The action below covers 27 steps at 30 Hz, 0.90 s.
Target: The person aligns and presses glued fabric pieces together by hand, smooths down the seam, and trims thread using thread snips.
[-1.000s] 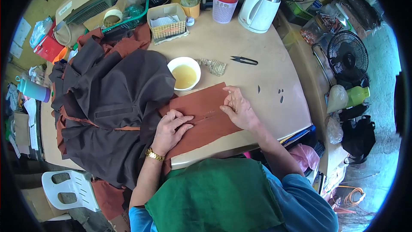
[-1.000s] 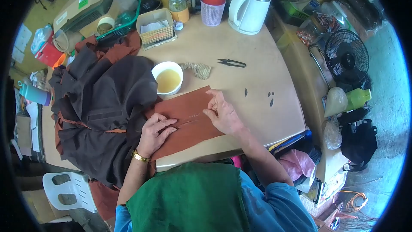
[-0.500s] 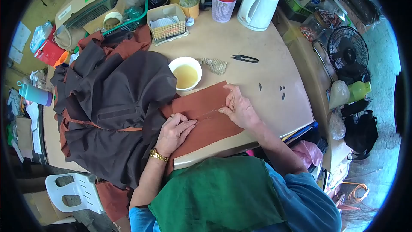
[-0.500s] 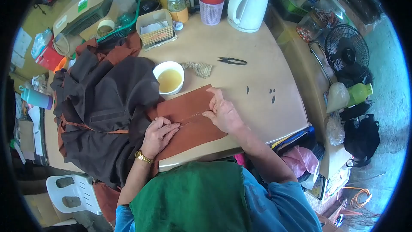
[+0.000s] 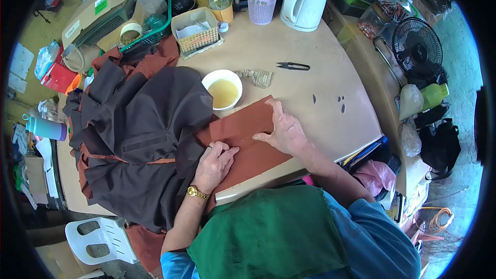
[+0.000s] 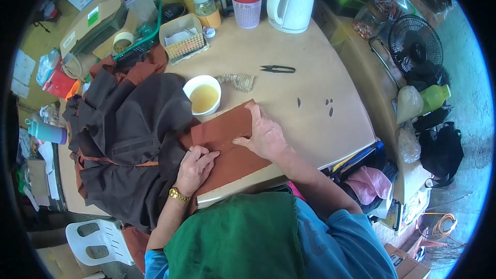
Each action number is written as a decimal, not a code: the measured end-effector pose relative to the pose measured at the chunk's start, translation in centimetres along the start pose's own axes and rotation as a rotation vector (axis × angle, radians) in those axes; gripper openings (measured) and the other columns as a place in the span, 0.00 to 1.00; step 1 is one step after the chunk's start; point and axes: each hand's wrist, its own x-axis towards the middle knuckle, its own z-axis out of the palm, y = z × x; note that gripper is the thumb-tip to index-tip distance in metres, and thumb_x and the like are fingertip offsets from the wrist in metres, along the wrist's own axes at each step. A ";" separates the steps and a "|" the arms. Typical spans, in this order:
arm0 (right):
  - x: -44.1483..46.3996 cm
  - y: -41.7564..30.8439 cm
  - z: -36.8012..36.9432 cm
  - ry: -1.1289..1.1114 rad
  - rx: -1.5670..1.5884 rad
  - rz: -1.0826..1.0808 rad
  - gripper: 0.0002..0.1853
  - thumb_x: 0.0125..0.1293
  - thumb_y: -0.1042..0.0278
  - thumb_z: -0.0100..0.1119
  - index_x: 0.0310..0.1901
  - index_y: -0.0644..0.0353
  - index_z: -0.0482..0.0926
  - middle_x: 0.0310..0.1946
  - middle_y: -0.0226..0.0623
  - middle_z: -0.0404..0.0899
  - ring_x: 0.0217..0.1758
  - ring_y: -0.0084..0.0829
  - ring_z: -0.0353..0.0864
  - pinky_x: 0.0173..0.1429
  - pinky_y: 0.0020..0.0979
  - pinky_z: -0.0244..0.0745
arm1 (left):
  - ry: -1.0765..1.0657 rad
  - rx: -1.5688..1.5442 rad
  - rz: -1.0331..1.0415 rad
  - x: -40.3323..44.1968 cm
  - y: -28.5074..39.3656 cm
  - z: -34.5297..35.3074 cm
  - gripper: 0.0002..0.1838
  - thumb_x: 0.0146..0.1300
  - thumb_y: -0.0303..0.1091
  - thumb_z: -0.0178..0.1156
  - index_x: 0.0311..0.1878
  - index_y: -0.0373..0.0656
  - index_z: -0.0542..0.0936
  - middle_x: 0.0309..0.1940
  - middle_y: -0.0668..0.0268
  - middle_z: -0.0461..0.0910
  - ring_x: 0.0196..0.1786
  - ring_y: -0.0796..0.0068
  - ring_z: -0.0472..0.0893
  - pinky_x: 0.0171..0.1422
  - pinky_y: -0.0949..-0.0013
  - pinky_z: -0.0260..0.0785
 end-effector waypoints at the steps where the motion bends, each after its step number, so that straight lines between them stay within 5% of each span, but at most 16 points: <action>1: -0.1 0.1 0.3 0.001 0.005 0.003 0.51 0.56 0.53 0.82 0.72 0.57 0.56 0.62 0.58 0.75 0.64 0.58 0.79 0.67 0.49 0.78 | -0.001 -0.002 -0.006 -0.1 0.0 0.0 0.15 0.55 0.20 0.70 0.47 0.43 0.89 0.37 0.64 0.77 0.39 0.61 0.79 0.45 0.62 0.76; 3: -0.1 0.4 0.8 0.118 -0.036 -0.125 0.49 0.57 0.54 0.81 0.71 0.58 0.56 0.64 0.59 0.72 0.64 0.57 0.79 0.67 0.50 0.77 | -0.002 -0.003 -0.013 -0.2 0.1 -0.1 0.16 0.55 0.20 0.69 0.48 0.43 0.89 0.38 0.64 0.76 0.40 0.61 0.78 0.46 0.61 0.77; 7: -0.1 -1.0 1.0 0.085 -0.069 -0.048 0.47 0.55 0.62 0.83 0.69 0.58 0.59 0.60 0.57 0.75 0.64 0.57 0.79 0.64 0.51 0.78 | -0.002 0.019 -0.007 -0.3 0.3 -0.1 0.16 0.55 0.20 0.69 0.48 0.43 0.88 0.39 0.64 0.77 0.42 0.61 0.78 0.47 0.61 0.77; 9: -0.3 -1.3 2.3 0.148 -0.066 -0.250 0.44 0.55 0.70 0.81 0.68 0.59 0.60 0.51 0.51 0.77 0.56 0.53 0.82 0.60 0.48 0.79 | 0.002 0.023 -0.008 -0.3 0.1 0.0 0.17 0.55 0.21 0.69 0.49 0.43 0.88 0.40 0.64 0.77 0.42 0.61 0.78 0.47 0.61 0.77; 15: -0.3 -0.5 3.8 0.138 0.150 -0.136 0.46 0.54 0.74 0.81 0.70 0.58 0.59 0.38 0.40 0.71 0.41 0.41 0.78 0.53 0.42 0.78 | 0.012 0.017 0.006 -0.3 0.3 -0.4 0.16 0.54 0.19 0.69 0.47 0.43 0.88 0.39 0.63 0.78 0.41 0.59 0.79 0.46 0.60 0.76; 22: -0.5 -1.6 3.9 0.187 0.114 -0.155 0.48 0.54 0.69 0.83 0.71 0.57 0.59 0.40 0.42 0.72 0.42 0.42 0.78 0.54 0.43 0.79 | 0.015 0.090 -0.054 -1.2 0.4 -1.0 0.15 0.55 0.22 0.69 0.47 0.43 0.88 0.39 0.64 0.79 0.42 0.60 0.79 0.47 0.60 0.75; 27: -0.6 -2.3 4.4 0.189 0.017 -0.207 0.41 0.59 0.74 0.77 0.68 0.59 0.60 0.55 0.54 0.74 0.57 0.57 0.80 0.59 0.50 0.77 | 0.020 0.235 -0.082 -1.7 0.5 -1.9 0.16 0.53 0.22 0.70 0.46 0.45 0.88 0.38 0.66 0.80 0.41 0.61 0.78 0.47 0.60 0.74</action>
